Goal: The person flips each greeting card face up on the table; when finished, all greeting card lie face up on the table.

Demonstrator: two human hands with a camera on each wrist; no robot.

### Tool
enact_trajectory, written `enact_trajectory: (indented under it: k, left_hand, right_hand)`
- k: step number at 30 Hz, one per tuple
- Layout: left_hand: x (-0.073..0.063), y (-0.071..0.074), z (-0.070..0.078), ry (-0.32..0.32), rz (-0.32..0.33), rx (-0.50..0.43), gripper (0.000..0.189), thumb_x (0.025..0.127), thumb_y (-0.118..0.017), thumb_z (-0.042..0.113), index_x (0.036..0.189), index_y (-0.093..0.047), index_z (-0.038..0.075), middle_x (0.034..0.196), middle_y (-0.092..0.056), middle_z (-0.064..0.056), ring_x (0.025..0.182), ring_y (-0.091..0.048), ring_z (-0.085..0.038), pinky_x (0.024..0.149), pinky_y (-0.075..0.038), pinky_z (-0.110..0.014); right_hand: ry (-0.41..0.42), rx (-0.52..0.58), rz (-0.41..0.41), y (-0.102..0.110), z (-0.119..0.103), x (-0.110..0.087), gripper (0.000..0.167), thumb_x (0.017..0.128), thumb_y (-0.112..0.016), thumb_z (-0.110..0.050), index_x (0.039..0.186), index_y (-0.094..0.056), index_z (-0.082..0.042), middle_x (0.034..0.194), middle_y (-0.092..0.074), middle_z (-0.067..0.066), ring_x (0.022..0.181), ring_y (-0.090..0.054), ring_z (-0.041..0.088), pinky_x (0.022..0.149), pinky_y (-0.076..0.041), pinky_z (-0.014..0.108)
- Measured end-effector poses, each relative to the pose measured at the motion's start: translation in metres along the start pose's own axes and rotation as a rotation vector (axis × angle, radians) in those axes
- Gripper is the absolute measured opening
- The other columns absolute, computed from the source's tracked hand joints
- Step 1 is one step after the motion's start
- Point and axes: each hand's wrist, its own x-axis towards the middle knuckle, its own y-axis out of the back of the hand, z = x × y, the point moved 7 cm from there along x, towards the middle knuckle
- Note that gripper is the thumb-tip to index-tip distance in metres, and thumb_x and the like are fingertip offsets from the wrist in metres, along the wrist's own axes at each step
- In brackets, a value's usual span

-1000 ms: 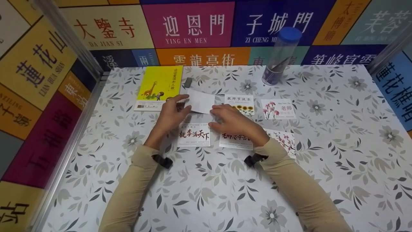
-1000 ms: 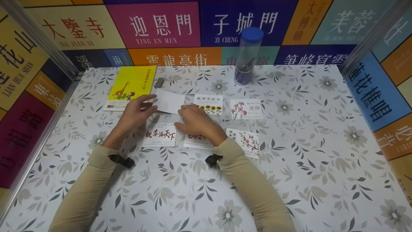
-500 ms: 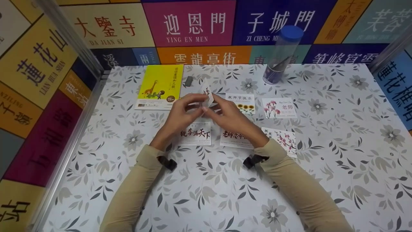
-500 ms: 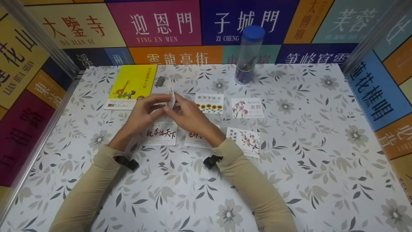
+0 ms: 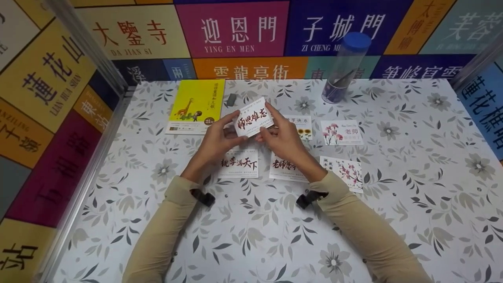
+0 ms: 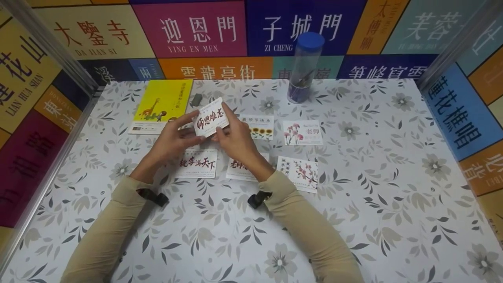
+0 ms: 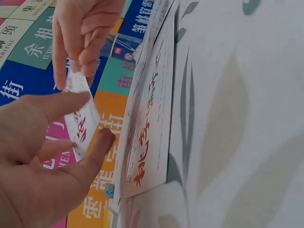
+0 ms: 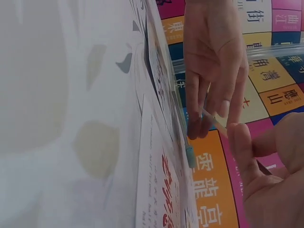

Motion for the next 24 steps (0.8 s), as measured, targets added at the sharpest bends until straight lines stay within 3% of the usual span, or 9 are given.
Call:
enact_trajectory:
  k: [3, 7, 10, 11, 15, 18, 19, 22, 24]
  left_hand:
    - [0.001, 0.008, -0.002, 0.049, 0.026, 0.096, 0.087, 0.091, -0.086, 0.003, 0.166, -0.043, 0.015, 0.163, -0.053, -0.008, 0.119, -0.073, -0.023, 0.097, -0.063, -0.030]
    - [0.002, 0.014, -0.005, 0.073, 0.001, 0.309, 0.081, 0.092, -0.086, 0.007, 0.164, -0.048, 0.011, 0.139, -0.065, -0.010, 0.102, -0.065, -0.020, 0.084, -0.055, -0.028]
    - [0.003, 0.015, -0.008, 0.058, -0.041, 0.419, 0.070, 0.096, -0.082, 0.009, 0.159, -0.053, 0.007, 0.120, -0.067, -0.012, 0.096, -0.059, -0.024, 0.081, -0.049, -0.033]
    - [0.003, 0.015, -0.008, 0.056, -0.049, 0.441, 0.066, 0.097, -0.081, 0.009, 0.158, -0.056, 0.007, 0.121, -0.067, -0.013, 0.097, -0.059, -0.025, 0.082, -0.049, -0.034]
    - [0.006, 0.015, -0.011, 0.095, -0.053, 0.486, 0.055, 0.099, -0.078, 0.012, 0.152, -0.063, 0.011, 0.154, -0.059, -0.017, 0.125, -0.063, -0.029, 0.105, -0.055, -0.041]
    - [0.007, 0.013, -0.014, 0.143, -0.068, 0.506, 0.052, 0.101, -0.076, 0.013, 0.151, -0.065, 0.014, 0.175, -0.037, -0.017, 0.153, -0.049, -0.034, 0.125, -0.045, -0.047]
    - [0.007, 0.012, -0.015, 0.147, -0.077, 0.522, 0.050, 0.101, -0.075, 0.013, 0.151, -0.065, 0.014, 0.177, -0.031, -0.018, 0.159, -0.041, -0.035, 0.129, -0.040, -0.049]
    - [0.009, 0.008, -0.015, 0.126, -0.108, 0.567, 0.047, 0.104, -0.070, 0.011, 0.150, -0.064, 0.014, 0.178, -0.028, -0.020, 0.165, -0.029, -0.039, 0.135, -0.029, -0.052]
    - [0.009, 0.006, -0.013, 0.107, -0.119, 0.593, 0.045, 0.105, -0.067, 0.010, 0.150, -0.064, 0.013, 0.178, -0.028, -0.021, 0.166, -0.025, -0.040, 0.136, -0.023, -0.054]
  right_hand:
    - [-0.051, -0.147, -0.035, -0.001, 0.003, 0.000, 0.073, 0.104, -0.069, -0.009, 0.169, -0.036, -0.008, 0.145, -0.061, 0.021, 0.111, -0.077, 0.029, 0.090, -0.066, 0.040]
    - [-0.025, -0.351, -0.097, -0.003, 0.006, -0.001, 0.052, 0.103, -0.070, -0.013, 0.151, -0.059, 0.002, 0.152, -0.059, 0.022, 0.123, -0.070, 0.035, 0.106, -0.059, 0.043]
    - [0.003, -0.392, -0.152, -0.007, 0.007, -0.002, 0.042, 0.104, -0.069, -0.013, 0.142, -0.066, 0.004, 0.155, -0.057, 0.024, 0.127, -0.069, 0.039, 0.110, -0.058, 0.047]
    - [0.004, -0.398, -0.169, -0.009, 0.007, -0.002, 0.043, 0.104, -0.069, -0.014, 0.143, -0.066, 0.004, 0.157, -0.056, 0.023, 0.131, -0.067, 0.040, 0.114, -0.056, 0.049]
    - [0.003, -0.463, -0.258, -0.014, 0.008, -0.006, 0.047, 0.105, -0.069, -0.020, 0.146, -0.064, 0.002, 0.165, -0.050, 0.023, 0.147, -0.055, 0.041, 0.129, -0.039, 0.054]
    - [0.016, -0.523, -0.346, -0.019, 0.010, -0.010, 0.044, 0.104, -0.069, -0.021, 0.142, -0.067, 0.003, 0.168, -0.045, 0.026, 0.157, -0.043, 0.044, 0.134, -0.027, 0.058]
    - [0.024, -0.540, -0.372, -0.020, 0.011, -0.011, 0.041, 0.104, -0.069, -0.020, 0.138, -0.069, 0.003, 0.168, -0.043, 0.027, 0.161, -0.035, 0.045, 0.135, -0.024, 0.059]
    - [0.037, -0.592, -0.427, -0.023, 0.012, -0.014, 0.031, 0.105, -0.067, -0.022, 0.126, -0.072, 0.001, 0.169, -0.041, 0.029, 0.162, -0.032, 0.046, 0.135, -0.023, 0.060]
    - [0.027, -0.617, -0.445, -0.023, 0.012, -0.016, 0.032, 0.105, -0.066, -0.023, 0.127, -0.071, 0.000, 0.170, -0.038, 0.029, 0.163, -0.029, 0.046, 0.135, -0.022, 0.060]
